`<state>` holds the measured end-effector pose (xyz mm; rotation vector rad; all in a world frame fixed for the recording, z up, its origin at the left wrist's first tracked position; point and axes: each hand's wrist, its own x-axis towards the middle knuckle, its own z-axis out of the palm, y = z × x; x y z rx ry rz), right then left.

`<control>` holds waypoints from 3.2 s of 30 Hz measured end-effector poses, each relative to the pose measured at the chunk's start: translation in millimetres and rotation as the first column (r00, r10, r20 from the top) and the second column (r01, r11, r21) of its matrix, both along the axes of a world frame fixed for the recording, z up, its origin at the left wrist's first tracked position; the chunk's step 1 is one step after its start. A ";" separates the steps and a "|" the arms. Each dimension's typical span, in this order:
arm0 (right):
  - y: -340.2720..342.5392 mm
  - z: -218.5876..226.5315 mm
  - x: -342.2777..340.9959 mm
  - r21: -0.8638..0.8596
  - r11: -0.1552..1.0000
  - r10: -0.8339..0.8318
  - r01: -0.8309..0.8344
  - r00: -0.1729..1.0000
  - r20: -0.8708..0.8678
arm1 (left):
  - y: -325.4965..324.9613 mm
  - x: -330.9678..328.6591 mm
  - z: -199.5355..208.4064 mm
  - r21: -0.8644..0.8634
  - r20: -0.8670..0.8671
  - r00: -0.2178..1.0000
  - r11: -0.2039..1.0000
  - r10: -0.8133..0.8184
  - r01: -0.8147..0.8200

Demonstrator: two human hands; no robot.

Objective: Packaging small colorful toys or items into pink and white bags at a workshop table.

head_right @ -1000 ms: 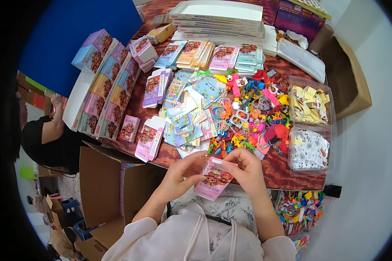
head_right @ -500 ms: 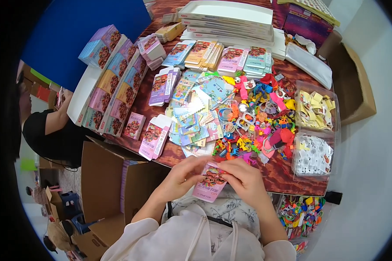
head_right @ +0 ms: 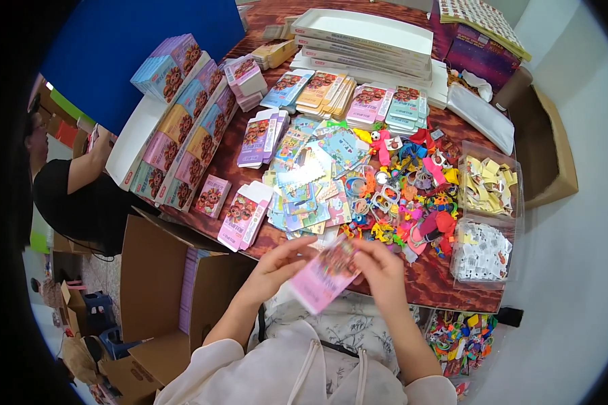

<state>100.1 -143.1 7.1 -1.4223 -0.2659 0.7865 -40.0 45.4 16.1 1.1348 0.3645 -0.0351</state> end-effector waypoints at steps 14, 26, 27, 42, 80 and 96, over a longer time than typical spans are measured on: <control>166.9 -3.5 78.1 -0.263 0.963 0.162 0.066 0.638 0.753 | 11.2 3.1 4.4 0.245 0.251 0.881 0.855 0.401 -0.458; 232.0 -26.2 102.8 -0.363 0.914 0.339 0.179 0.151 0.928 | 14.2 -14.7 6.9 0.379 0.033 0.942 0.868 0.333 -0.320; 220.9 -25.3 110.7 -0.250 0.954 0.204 0.168 0.250 0.946 | 14.6 -10.9 7.6 0.368 0.037 0.945 0.875 0.324 -0.315; 4.2 47.8 40.1 0.023 0.985 -0.171 0.169 0.980 0.098 | -8.8 36.2 10.1 0.920 0.062 0.993 0.380 0.100 -0.096; -59.0 16.8 56.2 -0.255 0.940 -0.030 0.226 0.801 0.598 | -7.5 38.8 3.1 0.862 0.143 0.989 0.487 0.035 -0.142; 16.9 -10.9 89.2 -0.302 0.869 0.143 0.392 0.385 0.912 | -3.2 24.4 3.4 0.743 0.154 0.987 0.663 -0.039 -0.090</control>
